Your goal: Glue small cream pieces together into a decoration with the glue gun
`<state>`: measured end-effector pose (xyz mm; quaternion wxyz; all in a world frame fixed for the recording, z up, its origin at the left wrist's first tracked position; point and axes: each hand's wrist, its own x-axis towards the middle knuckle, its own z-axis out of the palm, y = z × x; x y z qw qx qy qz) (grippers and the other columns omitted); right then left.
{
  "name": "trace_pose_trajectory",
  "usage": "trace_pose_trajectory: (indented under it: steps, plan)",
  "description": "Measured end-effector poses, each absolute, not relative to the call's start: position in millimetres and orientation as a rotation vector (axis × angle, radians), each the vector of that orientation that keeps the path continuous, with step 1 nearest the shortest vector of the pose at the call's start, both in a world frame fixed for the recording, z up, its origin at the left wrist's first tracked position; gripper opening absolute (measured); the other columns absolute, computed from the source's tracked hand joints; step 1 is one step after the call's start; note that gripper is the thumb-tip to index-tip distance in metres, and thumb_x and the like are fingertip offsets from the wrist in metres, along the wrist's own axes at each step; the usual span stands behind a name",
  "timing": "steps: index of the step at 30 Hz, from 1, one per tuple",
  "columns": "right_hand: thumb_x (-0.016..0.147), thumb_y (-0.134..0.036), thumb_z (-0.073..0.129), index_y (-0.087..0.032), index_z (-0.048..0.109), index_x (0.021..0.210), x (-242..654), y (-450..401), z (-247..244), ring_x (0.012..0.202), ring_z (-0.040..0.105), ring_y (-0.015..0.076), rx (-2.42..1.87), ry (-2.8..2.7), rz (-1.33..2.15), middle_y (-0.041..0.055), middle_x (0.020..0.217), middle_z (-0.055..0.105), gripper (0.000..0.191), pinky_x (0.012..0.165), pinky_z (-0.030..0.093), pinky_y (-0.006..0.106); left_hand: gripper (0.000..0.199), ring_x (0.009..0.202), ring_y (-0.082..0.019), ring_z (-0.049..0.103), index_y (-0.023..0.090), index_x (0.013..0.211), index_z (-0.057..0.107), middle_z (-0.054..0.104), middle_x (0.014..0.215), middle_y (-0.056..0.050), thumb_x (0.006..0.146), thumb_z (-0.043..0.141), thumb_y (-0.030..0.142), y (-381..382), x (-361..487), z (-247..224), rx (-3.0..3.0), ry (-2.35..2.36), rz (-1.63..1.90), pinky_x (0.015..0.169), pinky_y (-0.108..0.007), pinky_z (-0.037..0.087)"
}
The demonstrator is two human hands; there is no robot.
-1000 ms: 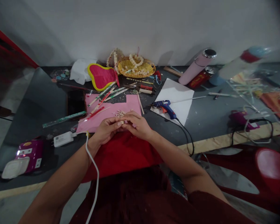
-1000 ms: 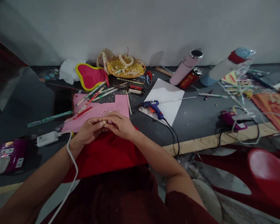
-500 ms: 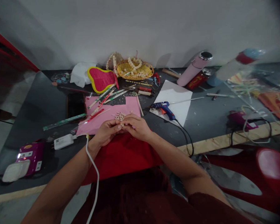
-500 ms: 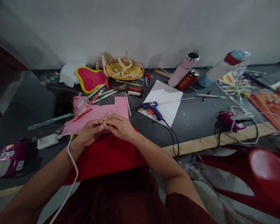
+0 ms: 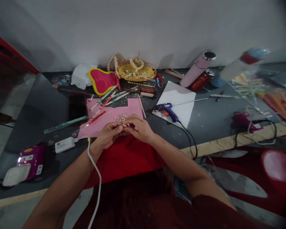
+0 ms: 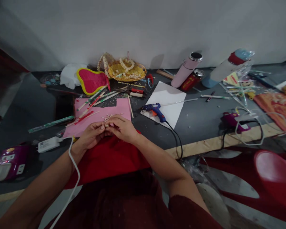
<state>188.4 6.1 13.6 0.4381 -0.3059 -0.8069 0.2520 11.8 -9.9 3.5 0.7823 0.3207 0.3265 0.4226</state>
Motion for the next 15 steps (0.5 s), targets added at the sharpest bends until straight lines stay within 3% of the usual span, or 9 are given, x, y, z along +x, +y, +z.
trace_pose_trajectory:
  steps: [9,15]
  plan:
    - [0.088,-0.030,0.055,-0.019,0.063,0.099,190.8,9.8,10.0,0.095,0.060,0.0155,-0.744,-2.051,0.590,0.0078,0.097,0.062,0.017,0.084,0.052,0.031,0.023,0.075,-0.015,0.066,0.012,0.091,0.071,0.071,0.083,-0.007,0.071,0.074,0.022,-9.5,11.3,1.9,0.692,0.712,0.910,0.076,-0.029,0.054]
    - [0.090,-0.024,0.051,-0.018,0.062,0.097,187.0,7.1,7.0,0.092,0.061,0.0140,-0.731,-2.076,0.540,0.0079,0.095,0.064,0.015,0.081,0.052,0.027,0.020,0.076,-0.016,0.067,0.011,0.087,0.072,0.071,0.082,-0.008,0.071,0.074,0.023,-10.4,11.8,2.7,0.715,0.717,0.914,0.078,-0.031,0.053]
